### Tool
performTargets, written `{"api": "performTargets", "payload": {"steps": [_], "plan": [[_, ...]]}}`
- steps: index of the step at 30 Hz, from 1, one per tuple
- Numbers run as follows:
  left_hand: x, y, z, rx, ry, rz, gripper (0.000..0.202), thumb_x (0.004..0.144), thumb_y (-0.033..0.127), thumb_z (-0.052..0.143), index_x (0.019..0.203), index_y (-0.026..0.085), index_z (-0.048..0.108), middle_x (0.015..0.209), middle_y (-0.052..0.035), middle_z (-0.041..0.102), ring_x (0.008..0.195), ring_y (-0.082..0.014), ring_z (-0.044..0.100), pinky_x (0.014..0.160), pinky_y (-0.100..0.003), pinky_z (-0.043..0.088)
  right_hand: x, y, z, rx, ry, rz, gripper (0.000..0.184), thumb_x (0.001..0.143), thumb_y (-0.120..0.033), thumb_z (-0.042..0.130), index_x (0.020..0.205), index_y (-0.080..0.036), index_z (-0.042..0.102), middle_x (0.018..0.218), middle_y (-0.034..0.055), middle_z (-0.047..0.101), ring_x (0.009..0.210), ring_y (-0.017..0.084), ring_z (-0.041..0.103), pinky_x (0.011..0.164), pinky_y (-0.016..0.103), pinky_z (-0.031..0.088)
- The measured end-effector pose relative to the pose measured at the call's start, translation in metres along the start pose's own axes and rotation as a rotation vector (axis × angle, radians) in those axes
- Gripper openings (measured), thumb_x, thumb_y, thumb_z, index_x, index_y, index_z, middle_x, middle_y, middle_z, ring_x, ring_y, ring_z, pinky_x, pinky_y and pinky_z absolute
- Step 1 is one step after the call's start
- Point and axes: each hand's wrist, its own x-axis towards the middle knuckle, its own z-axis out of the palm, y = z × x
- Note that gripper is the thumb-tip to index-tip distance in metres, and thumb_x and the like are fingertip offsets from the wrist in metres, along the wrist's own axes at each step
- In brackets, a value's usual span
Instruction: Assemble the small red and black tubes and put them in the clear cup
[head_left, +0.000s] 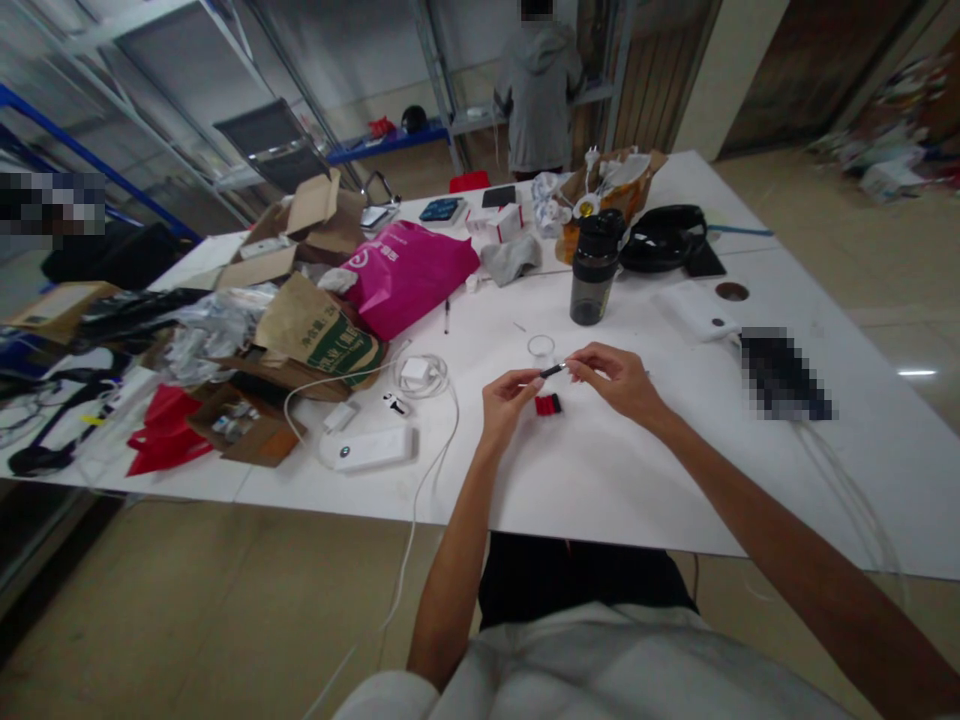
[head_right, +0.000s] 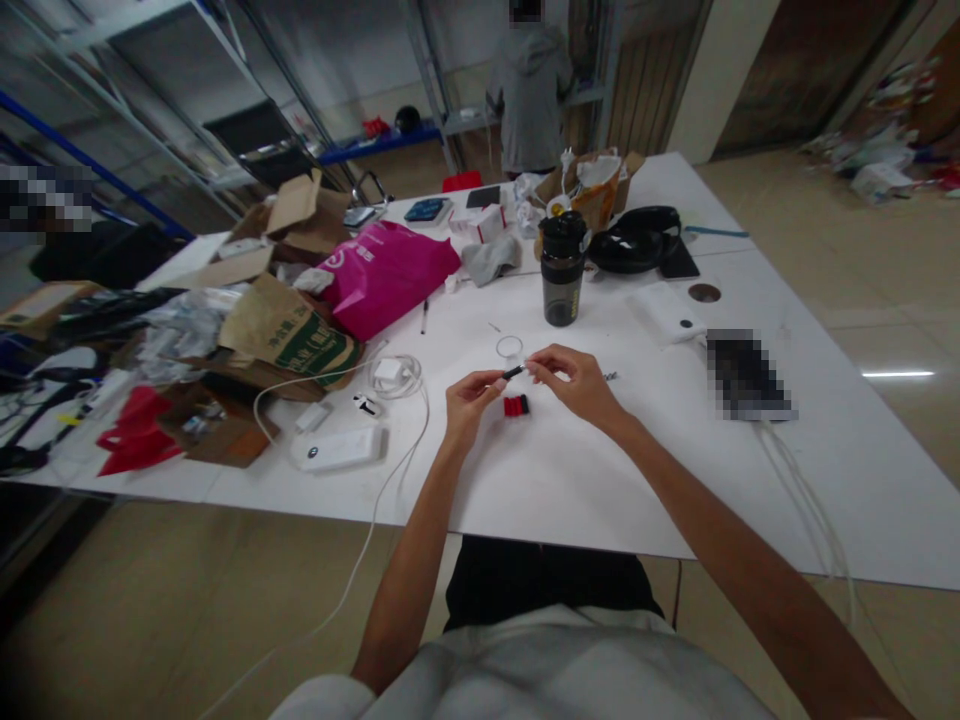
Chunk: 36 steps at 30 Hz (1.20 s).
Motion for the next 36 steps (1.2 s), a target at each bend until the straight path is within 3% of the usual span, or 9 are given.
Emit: {"api": "performTargets", "payload": {"steps": [5,11,15,19,25,31,36], "plan": [[-0.001,0.004,0.002,-0.071,0.010,-0.027,0.038,0.079,0.046,0.110,0.104,0.022,0.094,0.105,-0.0101,0.091,0.095,-0.0227,0.084,0.089,-0.036,0.065,0.034,-0.029,0.011,-0.224,-0.088,-0.292,0.031,0.111,-0.054,0.077,0.101,-0.026,0.082,0.096,0.0062,0.080,0.081,0.022,0.073,0.078,0.038,0.061],[0.002,0.005,-0.001,-0.122,0.059,-0.019,0.044,0.076,0.054,0.111,0.100,0.021,0.093,0.100,-0.0091,0.090,0.085,-0.0201,0.079,0.082,-0.035,0.064,0.069,-0.045,0.034,-0.298,-0.252,-0.429,0.018,0.112,-0.036,0.071,0.099,-0.023,0.074,0.088,0.0022,0.075,0.073,0.018,0.066,0.073,0.034,0.053],[0.003,0.003,-0.004,-0.126,0.066,0.001,0.042,0.082,0.055,0.108,0.103,0.022,0.093,0.102,-0.0097,0.090,0.089,-0.0198,0.079,0.082,-0.034,0.062,0.085,-0.054,0.040,-0.331,-0.264,-0.450,0.016,0.111,-0.035,0.069,0.100,-0.024,0.071,0.083,0.0003,0.073,0.071,0.017,0.065,0.072,0.033,0.051],[0.002,0.001,-0.005,-0.100,0.051,0.002,0.039,0.089,0.056,0.103,0.106,0.022,0.093,0.103,-0.0101,0.090,0.091,-0.0203,0.080,0.082,-0.033,0.061,0.101,-0.064,0.040,-0.370,-0.194,-0.476,0.022,0.113,-0.041,0.068,0.101,-0.024,0.071,0.085,0.0016,0.075,0.072,0.018,0.066,0.075,0.033,0.052],[0.003,0.000,-0.005,-0.081,0.058,-0.015,0.044,0.092,0.063,0.098,0.102,0.021,0.090,0.100,-0.0098,0.088,0.091,-0.0215,0.080,0.083,-0.035,0.062,0.115,-0.077,0.029,-0.492,-0.128,-0.332,0.036,0.116,-0.058,0.066,0.112,-0.024,0.077,0.099,0.0063,0.077,0.091,0.024,0.072,0.090,0.037,0.056],[0.004,0.002,-0.005,-0.091,0.070,-0.030,0.046,0.094,0.067,0.095,0.096,0.021,0.088,0.096,-0.0090,0.086,0.088,-0.0207,0.077,0.082,-0.035,0.061,0.117,-0.071,0.008,-0.529,-0.101,-0.305,0.035,0.115,-0.058,0.068,0.120,-0.025,0.080,0.102,0.0073,0.079,0.097,0.026,0.074,0.097,0.041,0.057],[0.005,0.003,-0.005,-0.103,0.084,-0.044,0.050,0.094,0.070,0.093,0.092,0.021,0.084,0.094,-0.0076,0.082,0.084,-0.0185,0.073,0.081,-0.034,0.059,0.118,-0.061,-0.004,-0.616,-0.137,-0.294,0.035,0.116,-0.055,0.065,0.116,-0.024,0.079,0.100,0.0085,0.082,0.092,0.027,0.075,0.093,0.041,0.055]]}}
